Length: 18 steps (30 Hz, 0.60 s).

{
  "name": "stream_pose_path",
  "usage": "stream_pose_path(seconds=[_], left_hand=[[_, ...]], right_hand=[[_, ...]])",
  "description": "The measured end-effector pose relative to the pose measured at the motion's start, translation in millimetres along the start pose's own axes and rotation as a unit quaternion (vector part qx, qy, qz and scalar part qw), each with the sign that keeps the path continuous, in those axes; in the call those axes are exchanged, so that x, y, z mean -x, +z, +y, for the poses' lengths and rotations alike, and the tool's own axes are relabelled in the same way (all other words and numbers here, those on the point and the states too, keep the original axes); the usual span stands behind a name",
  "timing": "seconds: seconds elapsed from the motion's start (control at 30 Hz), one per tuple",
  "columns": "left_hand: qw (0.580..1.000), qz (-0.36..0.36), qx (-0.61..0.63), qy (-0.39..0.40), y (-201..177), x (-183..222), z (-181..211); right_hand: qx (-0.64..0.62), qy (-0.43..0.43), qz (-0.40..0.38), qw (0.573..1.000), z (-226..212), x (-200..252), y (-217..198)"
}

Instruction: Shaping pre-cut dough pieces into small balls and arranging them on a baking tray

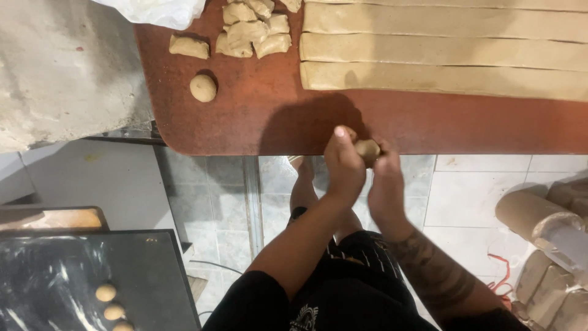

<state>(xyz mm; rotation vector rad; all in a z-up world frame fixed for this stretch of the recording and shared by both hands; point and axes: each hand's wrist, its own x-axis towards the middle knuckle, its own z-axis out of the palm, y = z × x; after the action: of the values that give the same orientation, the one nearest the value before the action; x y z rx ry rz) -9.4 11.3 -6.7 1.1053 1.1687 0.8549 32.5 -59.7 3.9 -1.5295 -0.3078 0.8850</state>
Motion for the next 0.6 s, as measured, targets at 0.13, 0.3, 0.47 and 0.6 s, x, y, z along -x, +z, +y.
stream_pose_path(seconds=[0.13, 0.3, 0.47, 0.6], left_hand=[[0.995, -0.009, -0.055, 0.081, 0, 10, -7], [0.993, -0.026, -0.092, 0.070, 0, 16, -26], [0.969, -0.128, -0.150, 0.146, -17, -19, 6], [0.947, -0.016, -0.246, 0.208, -100, -93, -63]], right_hand=[[0.161, -0.143, -0.031, 0.976, -24, 10, 7], [0.142, -0.033, -0.043, 0.988, -15, -2, -7], [0.368, -0.084, 0.032, 0.925, 14, -60, -46], [0.533, -0.258, 0.087, 0.801, 58, -105, -98]])
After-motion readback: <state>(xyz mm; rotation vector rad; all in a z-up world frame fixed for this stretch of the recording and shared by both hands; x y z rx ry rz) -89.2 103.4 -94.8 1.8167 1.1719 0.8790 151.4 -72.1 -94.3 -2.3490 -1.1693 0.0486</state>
